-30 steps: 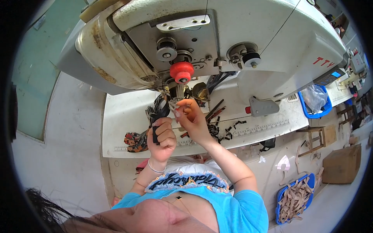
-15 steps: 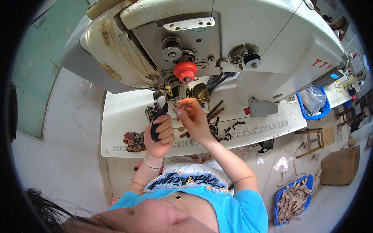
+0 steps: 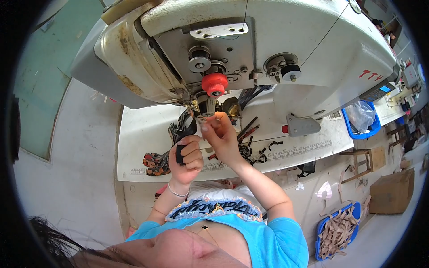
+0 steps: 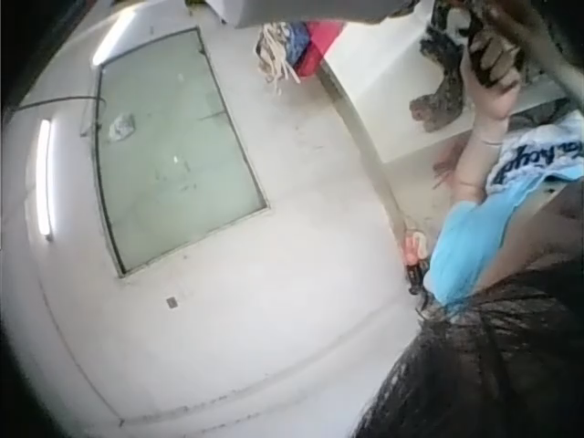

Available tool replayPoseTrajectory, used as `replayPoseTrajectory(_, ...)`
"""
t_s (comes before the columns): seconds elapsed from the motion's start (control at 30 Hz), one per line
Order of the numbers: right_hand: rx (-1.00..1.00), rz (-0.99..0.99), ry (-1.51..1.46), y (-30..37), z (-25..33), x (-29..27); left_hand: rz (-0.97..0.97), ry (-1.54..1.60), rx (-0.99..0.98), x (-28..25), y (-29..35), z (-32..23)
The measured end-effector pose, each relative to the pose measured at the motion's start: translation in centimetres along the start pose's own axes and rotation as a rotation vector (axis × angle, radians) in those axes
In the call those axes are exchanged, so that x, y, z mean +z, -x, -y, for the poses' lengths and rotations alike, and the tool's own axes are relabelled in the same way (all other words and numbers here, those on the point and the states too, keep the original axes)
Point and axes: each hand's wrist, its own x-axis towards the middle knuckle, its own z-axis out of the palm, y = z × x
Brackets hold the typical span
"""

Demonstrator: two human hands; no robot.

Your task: Trimming excess material from shoe components using a machine and manual cutters.

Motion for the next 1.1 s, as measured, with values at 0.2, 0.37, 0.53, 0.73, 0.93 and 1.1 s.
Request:
replayPoseTrajectory(0.2, -0.002, -0.011, 0.063, 0.3, 0.1, 0.0, 0.001, -0.02, -0.001, 0.0, -0.1, 0.0)
replayPoseTrajectory(0.37, 0.041, -0.106, 0.011, 0.6, 0.9, -0.2, -0.081, -0.235, 0.038, 0.6, -0.1, -0.3)
replayPoseTrajectory(0.53, 0.132, -0.209, 0.144, 0.2, 3.9, -2.2, -0.519, -1.984, 0.528, -0.4, -0.7, -2.2)
replayPoseTrajectory(0.73, 0.304, 0.091, 0.519, -2.3, 8.6, -3.4, -0.514, -2.185, 0.562, -0.3, -1.1, -3.8)
replayPoseTrajectory(0.93, 0.507, 0.224, 0.604, -5.2, 9.2, -3.7, -0.464, -1.962, 0.486, -0.2, -0.9, -3.9)
replayPoseTrajectory(1.1, 0.684, 0.235, 0.584, -6.8, 10.5, -3.7, -0.543, -1.69, 0.331, 0.1, -1.0, -3.3)
